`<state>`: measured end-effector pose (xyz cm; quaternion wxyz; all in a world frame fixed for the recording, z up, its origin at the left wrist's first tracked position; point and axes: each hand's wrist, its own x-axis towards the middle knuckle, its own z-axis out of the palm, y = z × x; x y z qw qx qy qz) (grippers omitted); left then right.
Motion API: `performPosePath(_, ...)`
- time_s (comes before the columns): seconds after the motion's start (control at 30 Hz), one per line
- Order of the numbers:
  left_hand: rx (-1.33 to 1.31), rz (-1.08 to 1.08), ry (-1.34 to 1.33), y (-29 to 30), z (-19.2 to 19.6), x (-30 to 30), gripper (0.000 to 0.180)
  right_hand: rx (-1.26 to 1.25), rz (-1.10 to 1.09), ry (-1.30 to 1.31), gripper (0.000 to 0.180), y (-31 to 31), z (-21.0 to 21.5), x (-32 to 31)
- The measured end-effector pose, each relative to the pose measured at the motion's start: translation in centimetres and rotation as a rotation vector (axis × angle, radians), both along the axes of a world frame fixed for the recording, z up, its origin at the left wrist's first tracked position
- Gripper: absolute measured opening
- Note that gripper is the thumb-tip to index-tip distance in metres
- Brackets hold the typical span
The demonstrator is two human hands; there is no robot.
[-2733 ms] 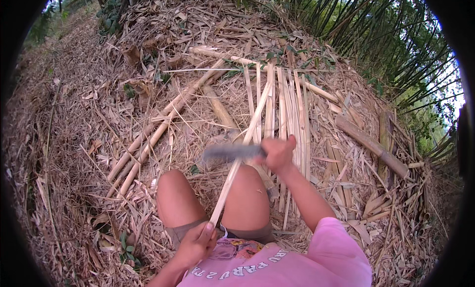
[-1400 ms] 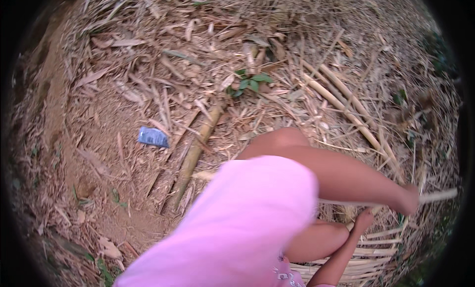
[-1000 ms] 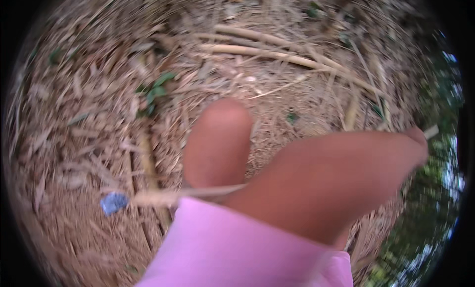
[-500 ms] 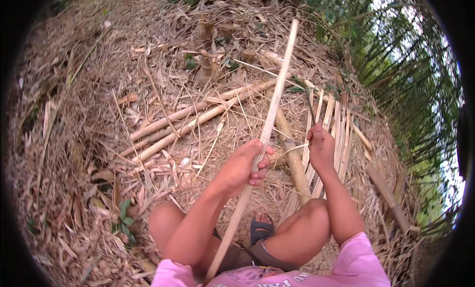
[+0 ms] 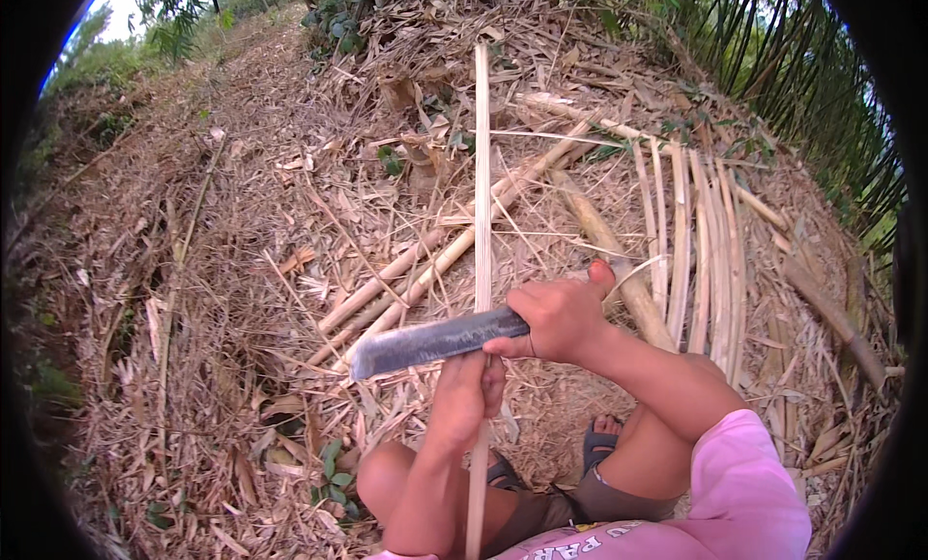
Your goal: The person splits a bamboo pole into strips using a machete while sitting on the ground. They shave the edges of the strips by hand and then gather the finished bamboo pieces into a pile.
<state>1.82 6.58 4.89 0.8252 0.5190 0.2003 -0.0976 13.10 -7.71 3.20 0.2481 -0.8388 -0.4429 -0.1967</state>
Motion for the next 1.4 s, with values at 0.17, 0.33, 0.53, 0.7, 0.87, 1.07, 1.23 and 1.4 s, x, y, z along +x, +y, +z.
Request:
performPosePath(0.17,0.092,0.116,0.120,-2.5,-0.5,-2.9,0.028,0.046,0.009,-0.003,0.062,-0.8,-3.3,1.8)
performPosePath(0.33,0.244,0.097,0.106,-3.7,-0.7,-3.4,0.026,0.088,0.123,-0.041,0.066,-1.5,-3.4,0.4)
performPosePath(0.53,0.234,0.031,0.122,-6.1,-0.6,-1.9,0.029,0.134,0.122,-0.187,0.070,-4.4,-5.2,3.2)
performPosePath(0.7,0.188,0.048,0.132,-6.8,-0.3,-1.7,0.027,0.087,0.019,-0.222,0.069,-5.9,-5.2,4.6)
performPosePath(0.87,0.208,0.057,0.157,-7.1,0.2,-2.0,0.025,0.148,-0.006,-0.114,0.068,-6.2,-6.5,6.1)
performPosePath(1.07,0.223,0.089,0.160,-6.9,0.0,-2.3,0.024,0.126,-0.031,-0.147,0.070,-4.4,-3.8,1.1)
performPosePath(1.23,0.075,0.040,0.159,-6.4,-0.5,-2.9,0.025,0.132,-0.038,0.005,0.065,-4.6,-5.0,3.5)
performPosePath(1.4,0.079,0.022,0.149,-6.8,0.2,-3.7,0.026,0.029,-0.039,-0.197,0.065,-5.2,-5.2,4.8)
